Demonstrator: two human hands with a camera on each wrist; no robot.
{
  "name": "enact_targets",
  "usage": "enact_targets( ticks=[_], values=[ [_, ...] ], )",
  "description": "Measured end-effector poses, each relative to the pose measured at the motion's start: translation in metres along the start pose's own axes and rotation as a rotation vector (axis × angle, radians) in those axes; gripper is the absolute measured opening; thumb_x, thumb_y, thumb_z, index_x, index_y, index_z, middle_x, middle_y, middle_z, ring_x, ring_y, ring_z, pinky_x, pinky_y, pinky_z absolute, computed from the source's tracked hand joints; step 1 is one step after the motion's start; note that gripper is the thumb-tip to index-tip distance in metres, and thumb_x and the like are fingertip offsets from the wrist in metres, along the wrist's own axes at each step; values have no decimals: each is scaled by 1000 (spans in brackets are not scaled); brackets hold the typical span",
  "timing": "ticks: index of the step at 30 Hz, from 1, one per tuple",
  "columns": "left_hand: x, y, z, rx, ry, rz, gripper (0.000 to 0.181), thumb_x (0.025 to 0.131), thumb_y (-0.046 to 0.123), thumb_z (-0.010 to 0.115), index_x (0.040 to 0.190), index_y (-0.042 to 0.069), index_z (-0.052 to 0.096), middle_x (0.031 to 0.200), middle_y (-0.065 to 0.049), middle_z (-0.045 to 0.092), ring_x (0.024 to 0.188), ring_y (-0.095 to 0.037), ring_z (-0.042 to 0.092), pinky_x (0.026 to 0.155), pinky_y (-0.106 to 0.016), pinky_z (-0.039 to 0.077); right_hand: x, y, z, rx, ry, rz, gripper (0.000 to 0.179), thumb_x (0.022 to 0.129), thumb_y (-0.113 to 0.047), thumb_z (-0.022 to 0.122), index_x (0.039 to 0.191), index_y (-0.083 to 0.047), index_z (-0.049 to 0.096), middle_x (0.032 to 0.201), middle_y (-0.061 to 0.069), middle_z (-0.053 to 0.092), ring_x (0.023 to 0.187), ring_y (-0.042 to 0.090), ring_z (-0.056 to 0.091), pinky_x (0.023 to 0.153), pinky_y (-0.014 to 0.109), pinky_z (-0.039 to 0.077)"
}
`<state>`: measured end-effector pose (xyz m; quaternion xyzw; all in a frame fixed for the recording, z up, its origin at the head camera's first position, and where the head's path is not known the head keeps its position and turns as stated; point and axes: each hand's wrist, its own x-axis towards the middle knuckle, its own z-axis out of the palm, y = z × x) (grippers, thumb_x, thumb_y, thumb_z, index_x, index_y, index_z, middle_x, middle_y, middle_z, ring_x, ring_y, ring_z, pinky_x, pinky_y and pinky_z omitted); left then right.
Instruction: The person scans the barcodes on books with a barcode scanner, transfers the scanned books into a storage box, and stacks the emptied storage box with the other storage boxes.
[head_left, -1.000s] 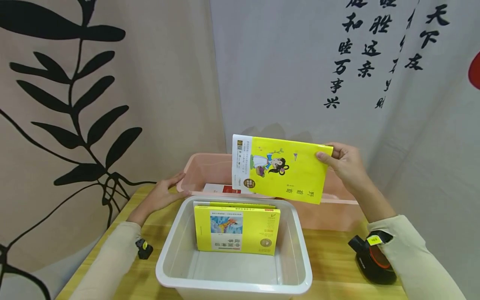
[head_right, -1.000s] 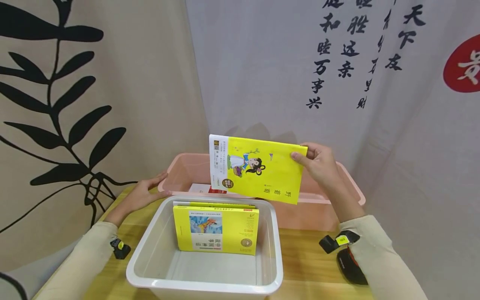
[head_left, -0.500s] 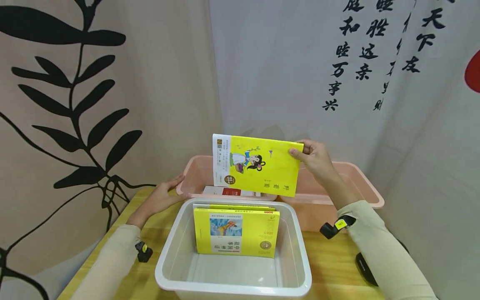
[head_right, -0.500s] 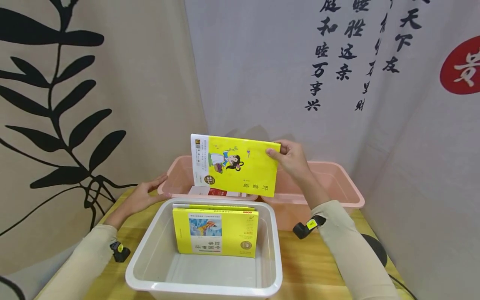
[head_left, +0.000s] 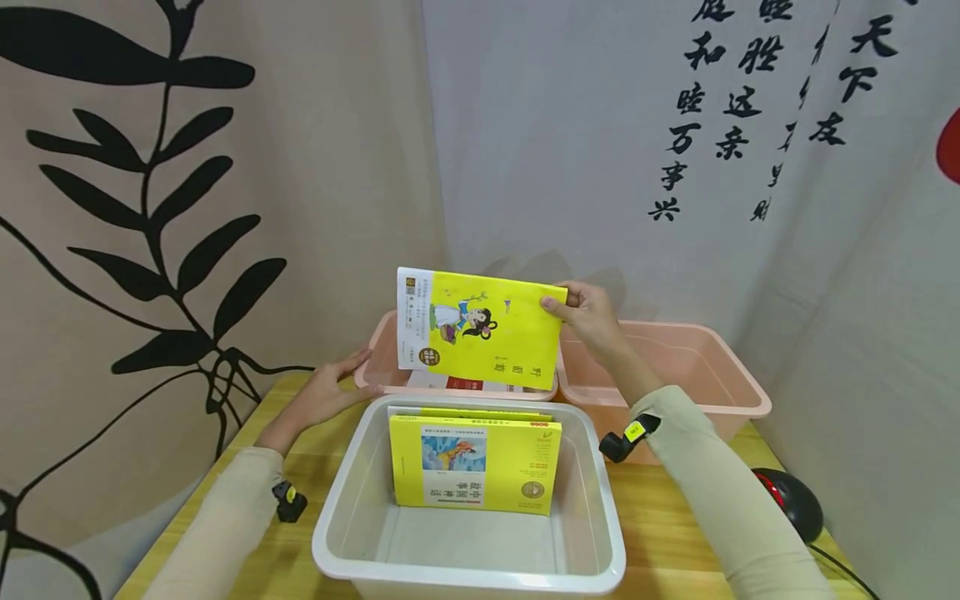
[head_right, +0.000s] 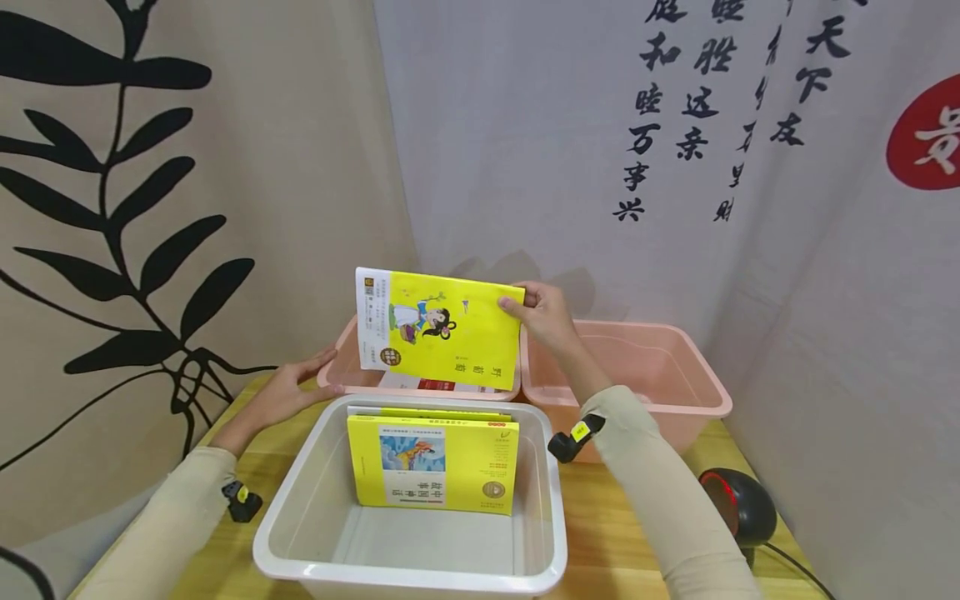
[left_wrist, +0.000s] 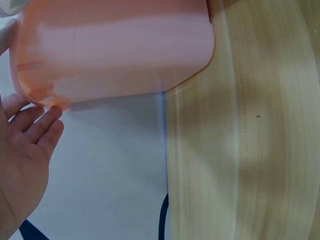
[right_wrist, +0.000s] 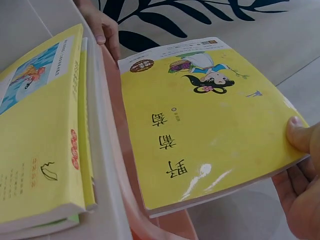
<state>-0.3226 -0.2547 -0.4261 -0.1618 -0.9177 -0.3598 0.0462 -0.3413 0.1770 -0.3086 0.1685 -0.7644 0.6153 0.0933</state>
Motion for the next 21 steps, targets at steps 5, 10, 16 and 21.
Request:
enact_targets(
  ticks=[5, 10, 16, 21],
  values=[
    [0, 0, 1, -2, -5, -4, 95, 90, 62, 69, 161, 11, 32, 168, -11, 25, 151, -46, 27, 113, -70, 32, 7, 8, 9, -3, -12, 67, 29, 97, -12, 71, 122, 3, 68, 110, 19, 75, 87, 18, 75, 80, 24, 57],
    [1, 0, 1, -8, -3, -5, 95, 90, 61, 69, 160, 10, 33, 168, -11, 25, 151, -45, 27, 114, -68, 31, 12, 18, 17, -54, -27, 142, 29, 97, -14, 71, 122, 1, 70, 109, 16, 76, 84, 17, 71, 79, 27, 53],
    [0, 0, 0, -6, 0, -12, 96, 89, 63, 69, 161, 11, 32, 169, -9, 25, 151, -44, 27, 114, -67, 32, 15, 32, 27, -109, -46, 189, 26, 98, -14, 70, 119, 0, 71, 107, 16, 77, 88, 19, 73, 91, 34, 53],
    [0, -1, 0, -13, -2, -9, 95, 89, 62, 70, 161, 12, 31, 169, -9, 24, 152, -44, 27, 115, -67, 32, 15, 40, 33, -116, -86, 218, 25, 98, -15, 71, 119, -1, 72, 106, 14, 77, 94, 22, 74, 103, 41, 52]
  ],
)
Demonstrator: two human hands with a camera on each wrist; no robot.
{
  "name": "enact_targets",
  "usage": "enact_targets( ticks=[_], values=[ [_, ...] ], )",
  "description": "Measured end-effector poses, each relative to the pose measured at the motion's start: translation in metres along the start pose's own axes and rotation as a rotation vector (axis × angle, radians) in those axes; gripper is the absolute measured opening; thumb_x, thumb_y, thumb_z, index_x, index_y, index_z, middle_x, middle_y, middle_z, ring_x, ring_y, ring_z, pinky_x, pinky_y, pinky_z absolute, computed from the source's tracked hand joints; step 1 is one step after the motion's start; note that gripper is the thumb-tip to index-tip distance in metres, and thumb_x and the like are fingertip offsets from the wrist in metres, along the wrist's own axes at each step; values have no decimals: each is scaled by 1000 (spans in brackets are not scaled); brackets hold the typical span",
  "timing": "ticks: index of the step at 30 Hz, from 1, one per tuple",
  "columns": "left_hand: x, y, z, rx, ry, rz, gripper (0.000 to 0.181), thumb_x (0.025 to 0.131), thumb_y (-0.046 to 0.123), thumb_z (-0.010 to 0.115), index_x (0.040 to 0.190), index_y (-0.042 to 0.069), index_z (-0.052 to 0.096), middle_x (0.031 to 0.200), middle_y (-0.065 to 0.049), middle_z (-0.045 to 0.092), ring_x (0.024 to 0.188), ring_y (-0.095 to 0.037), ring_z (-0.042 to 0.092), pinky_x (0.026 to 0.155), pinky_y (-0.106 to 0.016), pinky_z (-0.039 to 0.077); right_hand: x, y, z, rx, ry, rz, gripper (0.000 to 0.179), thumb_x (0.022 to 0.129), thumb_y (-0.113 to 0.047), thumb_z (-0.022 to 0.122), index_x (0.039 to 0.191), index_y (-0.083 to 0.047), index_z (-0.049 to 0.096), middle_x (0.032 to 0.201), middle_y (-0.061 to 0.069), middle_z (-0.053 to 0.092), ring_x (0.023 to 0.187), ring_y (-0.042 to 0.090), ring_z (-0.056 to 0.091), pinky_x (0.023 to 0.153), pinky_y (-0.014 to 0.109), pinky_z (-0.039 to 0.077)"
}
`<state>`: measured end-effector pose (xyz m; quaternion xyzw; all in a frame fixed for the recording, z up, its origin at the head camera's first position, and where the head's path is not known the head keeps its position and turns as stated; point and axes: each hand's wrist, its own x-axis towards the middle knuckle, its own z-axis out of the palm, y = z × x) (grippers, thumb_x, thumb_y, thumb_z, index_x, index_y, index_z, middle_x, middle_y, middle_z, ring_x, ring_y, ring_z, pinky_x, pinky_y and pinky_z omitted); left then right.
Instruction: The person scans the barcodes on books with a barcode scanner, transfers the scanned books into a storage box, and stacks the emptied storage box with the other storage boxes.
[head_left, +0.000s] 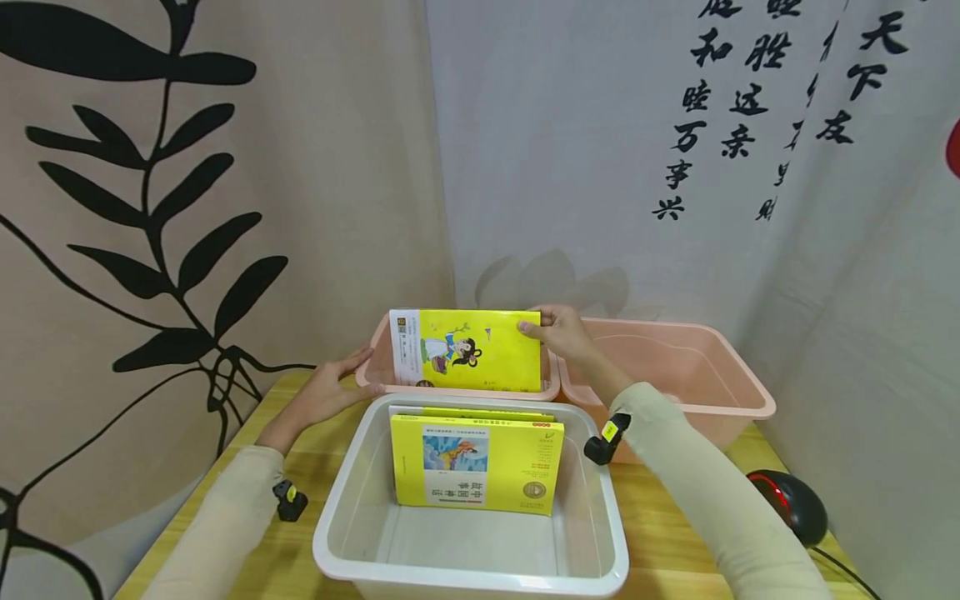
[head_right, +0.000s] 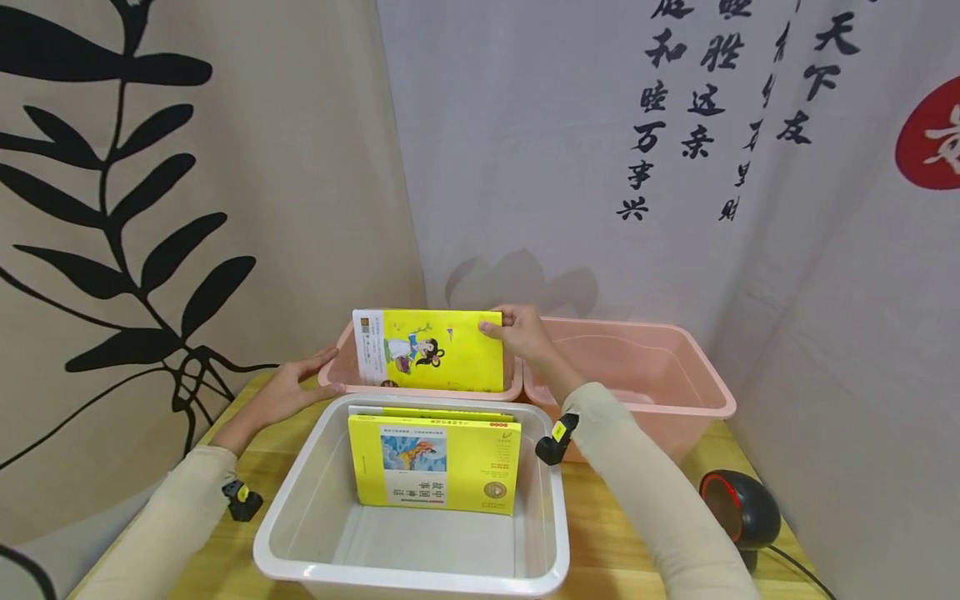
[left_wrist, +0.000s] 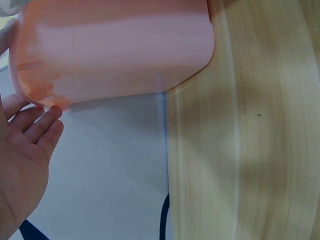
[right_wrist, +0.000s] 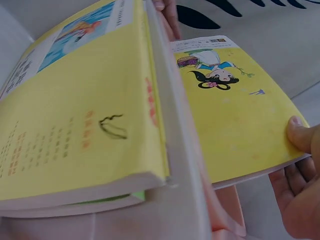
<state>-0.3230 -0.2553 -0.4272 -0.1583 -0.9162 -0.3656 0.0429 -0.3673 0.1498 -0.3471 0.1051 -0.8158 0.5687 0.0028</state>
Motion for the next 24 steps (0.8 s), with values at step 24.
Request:
enact_targets(
  ticks=[24],
  values=[
    [0, 2, -2, 20, 0, 22, 93, 91, 59, 70, 161, 11, 32, 169, -8, 24, 152, -43, 26, 116, -68, 29, 2, 13, 24, -11, -100, 164, 21, 97, -14, 71, 116, -5, 71, 103, 10, 72, 92, 19, 70, 87, 32, 58]
  ],
)
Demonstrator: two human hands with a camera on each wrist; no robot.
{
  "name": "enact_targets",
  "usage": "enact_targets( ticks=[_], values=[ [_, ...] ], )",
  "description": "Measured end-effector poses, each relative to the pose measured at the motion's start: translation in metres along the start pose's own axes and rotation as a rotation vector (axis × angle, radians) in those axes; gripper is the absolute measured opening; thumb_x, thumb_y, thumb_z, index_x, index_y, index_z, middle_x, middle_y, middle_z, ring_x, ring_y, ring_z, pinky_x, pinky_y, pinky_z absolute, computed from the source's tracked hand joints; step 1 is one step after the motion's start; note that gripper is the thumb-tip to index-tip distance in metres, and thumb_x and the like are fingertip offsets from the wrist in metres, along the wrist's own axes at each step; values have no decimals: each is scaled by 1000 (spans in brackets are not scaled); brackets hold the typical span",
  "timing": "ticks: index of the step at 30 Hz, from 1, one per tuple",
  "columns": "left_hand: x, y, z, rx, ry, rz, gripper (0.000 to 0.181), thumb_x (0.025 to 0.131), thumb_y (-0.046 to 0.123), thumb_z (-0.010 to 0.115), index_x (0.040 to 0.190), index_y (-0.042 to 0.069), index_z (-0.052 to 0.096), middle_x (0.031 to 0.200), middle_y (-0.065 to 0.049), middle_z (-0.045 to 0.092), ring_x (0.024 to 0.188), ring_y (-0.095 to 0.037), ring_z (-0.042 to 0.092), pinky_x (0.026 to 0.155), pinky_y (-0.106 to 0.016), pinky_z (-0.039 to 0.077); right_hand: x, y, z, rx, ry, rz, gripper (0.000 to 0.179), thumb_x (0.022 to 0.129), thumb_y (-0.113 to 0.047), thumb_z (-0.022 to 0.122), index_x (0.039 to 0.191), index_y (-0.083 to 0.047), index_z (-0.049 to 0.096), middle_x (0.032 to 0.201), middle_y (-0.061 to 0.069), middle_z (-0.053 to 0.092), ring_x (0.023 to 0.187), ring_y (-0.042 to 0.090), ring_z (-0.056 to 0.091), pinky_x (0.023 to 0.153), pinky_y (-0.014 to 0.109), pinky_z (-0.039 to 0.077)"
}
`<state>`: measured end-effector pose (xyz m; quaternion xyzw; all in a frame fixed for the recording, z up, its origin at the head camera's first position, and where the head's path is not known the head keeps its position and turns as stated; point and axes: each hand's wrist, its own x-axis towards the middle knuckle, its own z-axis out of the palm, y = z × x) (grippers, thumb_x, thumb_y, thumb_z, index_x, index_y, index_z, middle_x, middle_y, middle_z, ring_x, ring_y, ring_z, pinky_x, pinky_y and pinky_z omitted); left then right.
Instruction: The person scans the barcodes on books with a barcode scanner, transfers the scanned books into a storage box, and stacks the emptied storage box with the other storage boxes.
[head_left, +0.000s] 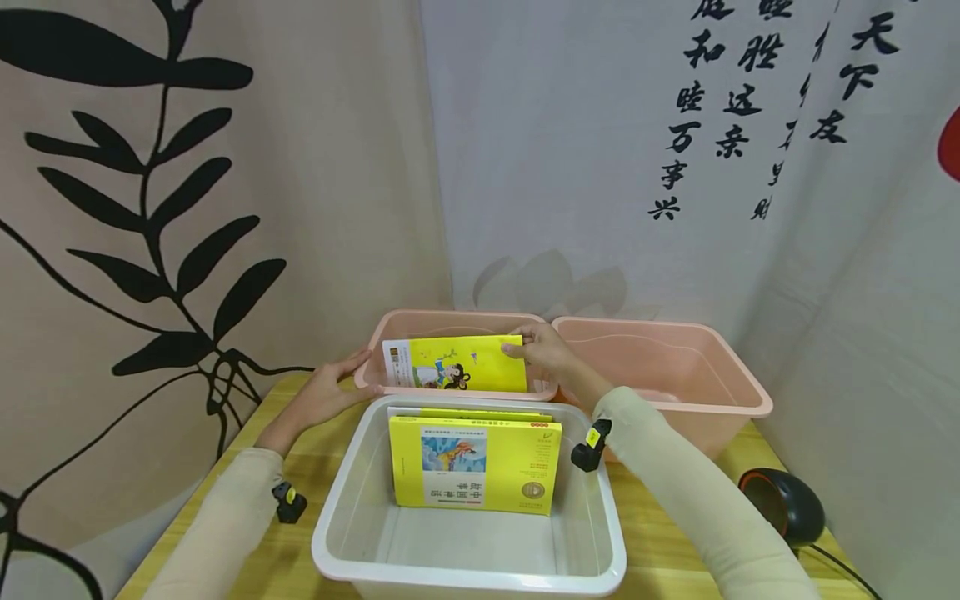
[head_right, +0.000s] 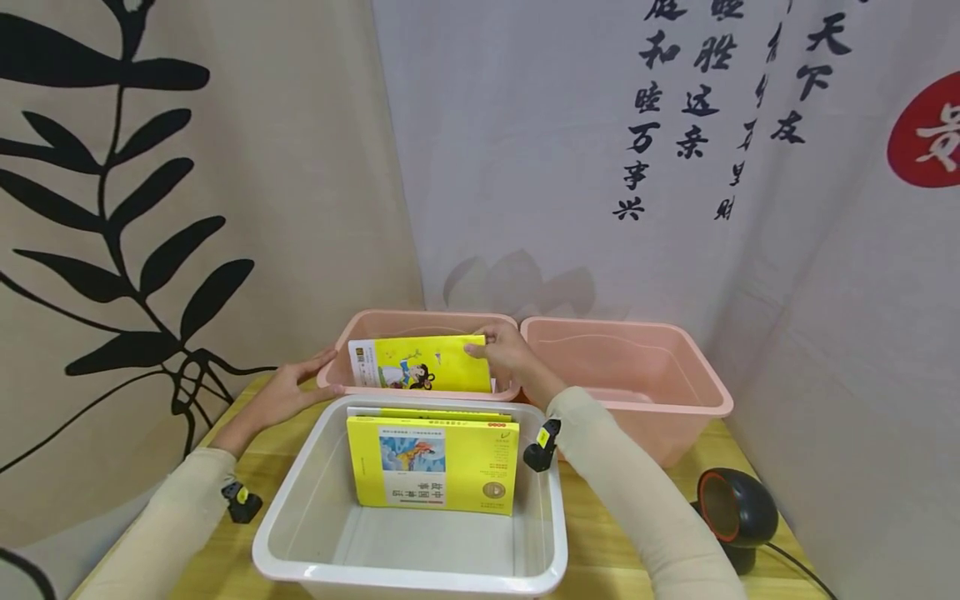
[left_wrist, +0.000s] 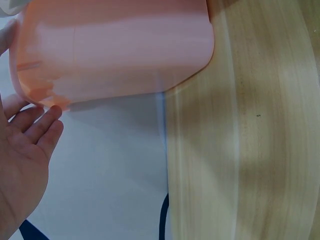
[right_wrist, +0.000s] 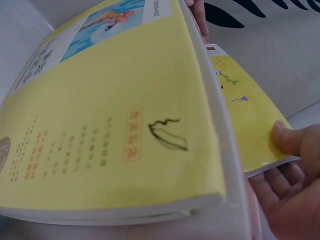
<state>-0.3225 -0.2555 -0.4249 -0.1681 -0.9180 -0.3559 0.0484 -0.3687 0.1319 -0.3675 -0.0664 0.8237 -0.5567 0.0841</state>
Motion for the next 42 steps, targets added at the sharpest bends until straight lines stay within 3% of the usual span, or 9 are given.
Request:
enact_targets(
  ticks=[5, 14, 22, 27, 33, 42],
  values=[
    [-1, 1, 1, 6, 2, -5, 93, 91, 60, 69, 161, 11, 32, 169, -10, 24, 152, -44, 27, 115, -68, 30, -4, -1, -2, -46, 0, 18, 20, 97, -10, 71, 115, -2, 70, 111, 13, 71, 94, 25, 72, 93, 40, 59],
    [0, -1, 1, 10, -1, -9, 94, 91, 60, 69, 161, 9, 31, 169, -11, 24, 151, -45, 27, 115, -67, 31, -16, -8, -12, -299, 37, -61, 17, 95, -8, 72, 112, -3, 73, 111, 11, 71, 105, 27, 67, 96, 40, 57],
    [0, -3, 2, 3, 1, 6, 93, 91, 59, 70, 161, 10, 32, 168, -10, 25, 151, -45, 28, 114, -68, 31, -30, -22, -23, -374, 23, -107, 31, 96, -14, 72, 125, -5, 70, 124, 13, 69, 117, 31, 64, 103, 46, 54],
    [1, -2, 3, -1, 3, 10, 93, 91, 59, 69, 161, 10, 31, 168, -10, 25, 151, -44, 27, 115, -68, 30, -51, -32, -32, -328, -6, -174, 36, 96, -18, 73, 130, -7, 68, 132, 13, 67, 126, 31, 61, 107, 49, 50],
    [1, -2, 3, -6, -3, 2, 93, 92, 59, 69, 161, 9, 30, 169, -10, 23, 152, -44, 25, 116, -67, 29, -76, -31, -39, -270, -36, -247, 34, 97, -18, 72, 129, -8, 68, 128, 10, 69, 120, 28, 65, 104, 47, 53],
    [1, -2, 2, 8, 2, 1, 93, 92, 59, 69, 160, 7, 32, 168, -12, 24, 152, -44, 26, 117, -66, 30, -110, -22, -41, -240, -57, -272, 36, 94, -21, 76, 126, -6, 69, 123, 10, 72, 114, 25, 69, 102, 47, 54]
  ],
)
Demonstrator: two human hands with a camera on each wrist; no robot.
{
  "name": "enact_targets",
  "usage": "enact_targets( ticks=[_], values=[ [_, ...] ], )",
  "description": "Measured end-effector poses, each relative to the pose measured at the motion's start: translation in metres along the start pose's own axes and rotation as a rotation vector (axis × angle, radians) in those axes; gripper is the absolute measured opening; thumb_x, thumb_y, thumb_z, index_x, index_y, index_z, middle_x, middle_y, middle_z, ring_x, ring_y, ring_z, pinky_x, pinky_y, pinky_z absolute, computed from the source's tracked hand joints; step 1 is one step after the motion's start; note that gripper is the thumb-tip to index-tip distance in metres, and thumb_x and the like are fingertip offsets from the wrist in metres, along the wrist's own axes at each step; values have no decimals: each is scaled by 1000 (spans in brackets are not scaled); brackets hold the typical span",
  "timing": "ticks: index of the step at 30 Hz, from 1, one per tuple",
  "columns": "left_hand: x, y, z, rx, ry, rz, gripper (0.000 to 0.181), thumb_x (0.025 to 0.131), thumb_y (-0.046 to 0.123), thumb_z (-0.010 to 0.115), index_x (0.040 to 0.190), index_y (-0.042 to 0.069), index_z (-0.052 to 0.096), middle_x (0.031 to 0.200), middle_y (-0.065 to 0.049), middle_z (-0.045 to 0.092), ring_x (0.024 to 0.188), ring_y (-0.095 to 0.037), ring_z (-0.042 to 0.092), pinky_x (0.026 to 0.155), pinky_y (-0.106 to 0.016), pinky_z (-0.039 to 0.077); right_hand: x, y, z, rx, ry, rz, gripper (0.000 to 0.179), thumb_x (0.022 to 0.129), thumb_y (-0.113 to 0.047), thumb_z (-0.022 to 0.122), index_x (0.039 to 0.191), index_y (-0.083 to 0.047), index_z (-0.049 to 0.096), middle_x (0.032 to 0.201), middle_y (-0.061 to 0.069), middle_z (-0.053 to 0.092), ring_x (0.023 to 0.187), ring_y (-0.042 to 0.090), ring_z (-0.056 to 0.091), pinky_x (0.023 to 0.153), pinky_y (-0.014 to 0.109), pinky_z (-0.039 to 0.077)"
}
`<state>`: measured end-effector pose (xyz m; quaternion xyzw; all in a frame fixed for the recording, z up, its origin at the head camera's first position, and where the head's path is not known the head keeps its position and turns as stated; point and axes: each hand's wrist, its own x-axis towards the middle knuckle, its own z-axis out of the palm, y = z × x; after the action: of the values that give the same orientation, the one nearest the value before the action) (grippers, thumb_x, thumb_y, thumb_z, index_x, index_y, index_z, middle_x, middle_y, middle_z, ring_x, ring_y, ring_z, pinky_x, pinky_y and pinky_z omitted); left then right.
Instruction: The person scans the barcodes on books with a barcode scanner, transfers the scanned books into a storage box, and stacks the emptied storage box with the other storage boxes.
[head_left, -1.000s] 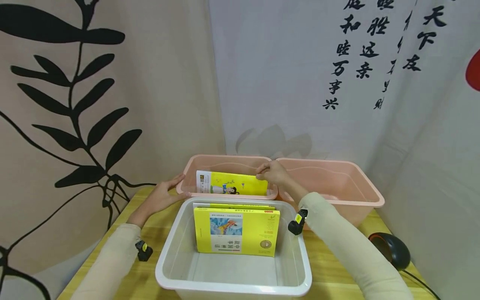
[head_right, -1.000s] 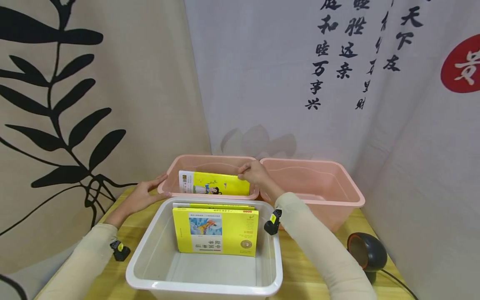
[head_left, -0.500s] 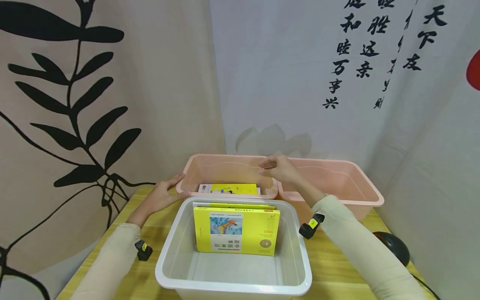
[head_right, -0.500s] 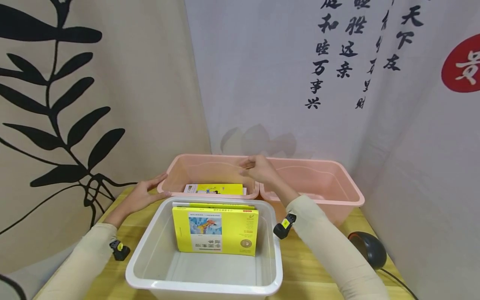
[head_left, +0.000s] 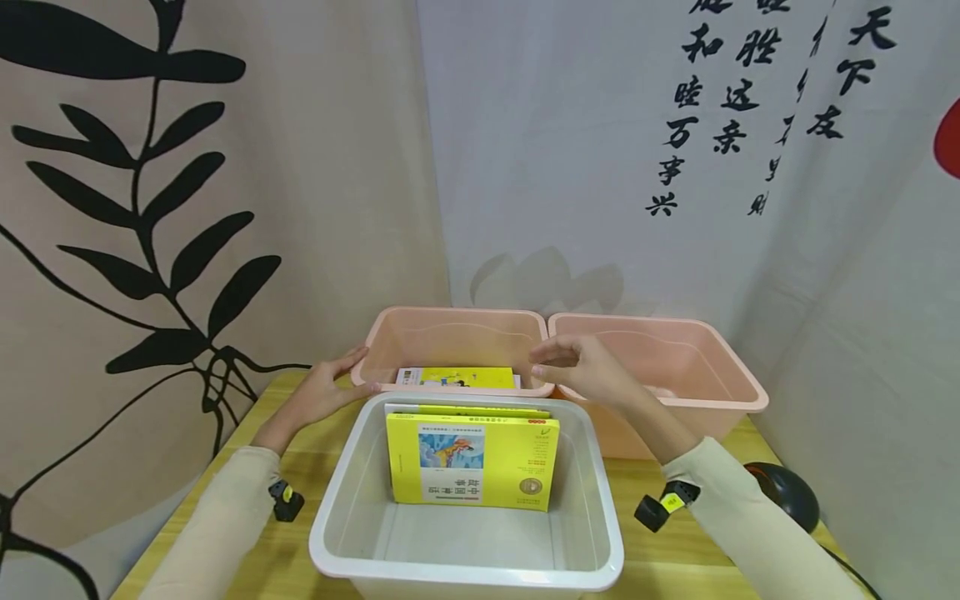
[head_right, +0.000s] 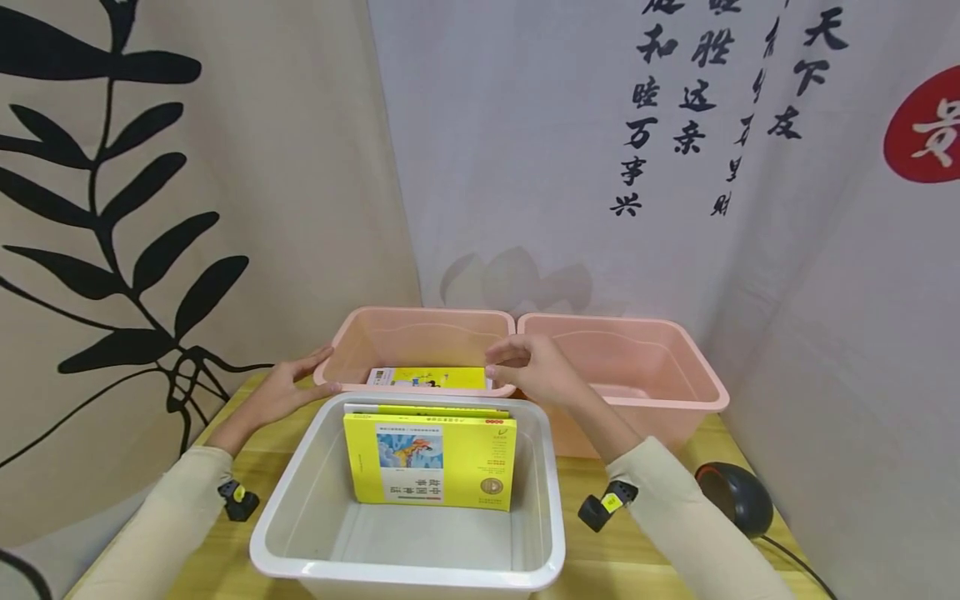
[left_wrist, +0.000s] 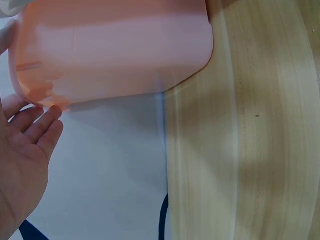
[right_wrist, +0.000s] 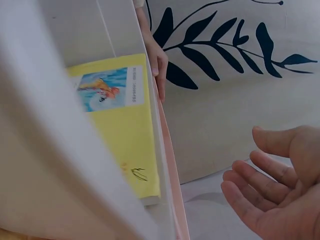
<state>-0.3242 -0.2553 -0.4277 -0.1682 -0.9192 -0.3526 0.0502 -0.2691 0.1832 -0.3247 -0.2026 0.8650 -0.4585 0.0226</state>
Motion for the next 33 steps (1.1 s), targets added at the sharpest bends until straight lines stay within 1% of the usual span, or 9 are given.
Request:
enact_targets(
  ticks=[4, 10, 15, 20, 24, 28, 33],
  values=[
    [1, -1, 0, -2, 0, 1, 93, 91, 58, 70, 160, 7, 33, 168, -11, 25, 152, -44, 27, 117, -65, 30, -13, 3, 2, -2, -5, -43, 34, 93, -20, 77, 124, -6, 70, 120, 12, 73, 108, 25, 71, 97, 45, 57],
    [0, -3, 0, -2, 2, 7, 92, 92, 57, 69, 160, 7, 33, 168, -11, 25, 152, -44, 27, 117, -66, 30, -28, 11, 10, 10, -16, -31, 40, 92, -23, 79, 126, -6, 70, 123, 11, 72, 110, 24, 70, 95, 43, 59],
    [0, -2, 1, -5, 4, 5, 92, 92, 57, 69, 160, 7, 32, 168, -12, 25, 151, -44, 27, 116, -66, 30, -35, 18, 19, 36, -21, -22, 39, 90, -20, 80, 127, -9, 70, 125, 12, 72, 112, 27, 70, 95, 44, 59],
    [0, -1, 1, -7, 4, 3, 92, 92, 57, 69, 160, 7, 32, 168, -11, 24, 151, -44, 28, 116, -67, 31, -38, 24, 26, 32, -13, -13, 37, 88, -20, 83, 121, -7, 71, 120, 9, 73, 111, 30, 70, 93, 42, 60],
    [0, -1, 1, -7, 5, 6, 92, 92, 58, 69, 160, 9, 32, 169, -10, 24, 151, -44, 27, 115, -68, 30, -38, 27, 32, 7, -7, -19, 35, 86, -16, 84, 117, -6, 72, 118, 10, 73, 111, 31, 69, 94, 43, 59],
    [-1, -2, 2, -3, 3, -4, 92, 91, 59, 69, 161, 13, 31, 169, -7, 23, 153, -43, 25, 115, -68, 29, -37, 27, 36, -46, -1, -17, 34, 84, -13, 85, 116, -6, 73, 115, 9, 74, 107, 28, 70, 93, 45, 59],
    [-1, -2, 2, -3, 3, -4, 93, 91, 60, 69, 162, 12, 30, 170, -7, 22, 153, -42, 24, 116, -68, 29, -36, 28, 40, -95, -10, -8, 33, 83, -12, 85, 114, -7, 74, 110, 4, 75, 101, 22, 70, 92, 42, 59]
  ],
)
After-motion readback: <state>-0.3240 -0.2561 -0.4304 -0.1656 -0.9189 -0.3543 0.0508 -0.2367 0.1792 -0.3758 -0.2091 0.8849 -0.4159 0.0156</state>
